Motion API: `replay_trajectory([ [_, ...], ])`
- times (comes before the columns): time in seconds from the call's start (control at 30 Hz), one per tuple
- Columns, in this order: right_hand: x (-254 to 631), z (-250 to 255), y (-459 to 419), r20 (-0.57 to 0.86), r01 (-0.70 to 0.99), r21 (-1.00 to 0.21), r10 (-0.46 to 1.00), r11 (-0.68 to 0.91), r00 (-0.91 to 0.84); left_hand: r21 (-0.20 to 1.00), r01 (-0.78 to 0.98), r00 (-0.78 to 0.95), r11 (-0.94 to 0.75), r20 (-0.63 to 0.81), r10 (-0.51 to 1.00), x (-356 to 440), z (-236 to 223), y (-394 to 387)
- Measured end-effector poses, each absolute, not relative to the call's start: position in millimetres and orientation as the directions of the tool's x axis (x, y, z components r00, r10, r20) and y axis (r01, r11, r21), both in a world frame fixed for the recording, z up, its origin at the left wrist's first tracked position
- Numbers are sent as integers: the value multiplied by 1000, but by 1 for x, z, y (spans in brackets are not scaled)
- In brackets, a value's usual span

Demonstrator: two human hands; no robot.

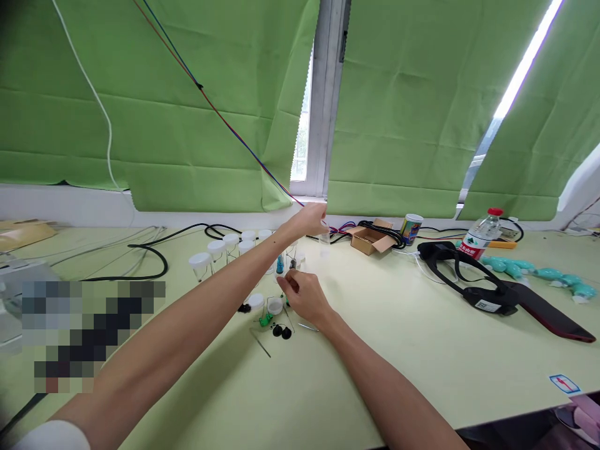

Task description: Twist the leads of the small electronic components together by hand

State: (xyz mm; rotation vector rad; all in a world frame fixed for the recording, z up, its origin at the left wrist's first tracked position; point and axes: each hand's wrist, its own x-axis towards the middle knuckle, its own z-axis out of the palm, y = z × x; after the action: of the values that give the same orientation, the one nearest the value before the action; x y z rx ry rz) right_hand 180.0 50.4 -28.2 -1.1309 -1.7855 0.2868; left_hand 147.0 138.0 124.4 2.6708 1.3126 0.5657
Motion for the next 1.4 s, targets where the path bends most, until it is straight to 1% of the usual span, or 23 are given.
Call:
replay_trajectory([
  [0.07,181,-28,51,578,541,-651,810,532,-101,260,708,568,-657,343,748,147,129,130],
  [0.1,181,-27,50,573,527,-664,814,531,-99,263,686,567,-678,390,725,146,131,126],
  [0.13,182,-27,50,572,515,-672,815,532,-96,288,636,559,-716,467,685,144,133,121],
  [0.23,182,-24,48,583,498,-674,807,546,-97,375,491,508,-786,610,609,134,135,105],
  [0.3,182,-23,46,583,501,-668,805,550,-106,394,388,456,-833,703,545,123,134,92],
  [0.4,182,-22,47,577,516,-664,810,541,-107,398,263,362,-879,804,472,105,133,69],
  [0.5,183,-23,48,577,529,-654,809,541,-113,376,221,246,-900,872,424,86,129,46],
  [0.6,185,-23,49,568,528,-652,812,543,-133,344,245,147,-906,911,385,66,120,27],
  [0.77,185,-24,50,565,537,-655,816,532,-120,332,364,50,-870,926,374,32,95,14],
  [1.03,183,-25,49,563,546,-657,820,520,-104,380,493,75,-783,878,473,-14,47,18],
  [1.13,182,-22,48,553,539,-674,829,506,-87,359,519,140,-776,860,491,-21,29,23],
  [1.27,181,-20,46,538,508,-712,842,484,-48,346,537,263,-769,798,543,-25,9,31],
  [1.33,182,-19,45,497,450,-771,868,451,-19,330,557,312,-762,767,561,-26,1,33],
  [1.4,182,-16,43,445,335,-848,895,412,25,316,549,372,-774,737,564,-26,-6,34],
])
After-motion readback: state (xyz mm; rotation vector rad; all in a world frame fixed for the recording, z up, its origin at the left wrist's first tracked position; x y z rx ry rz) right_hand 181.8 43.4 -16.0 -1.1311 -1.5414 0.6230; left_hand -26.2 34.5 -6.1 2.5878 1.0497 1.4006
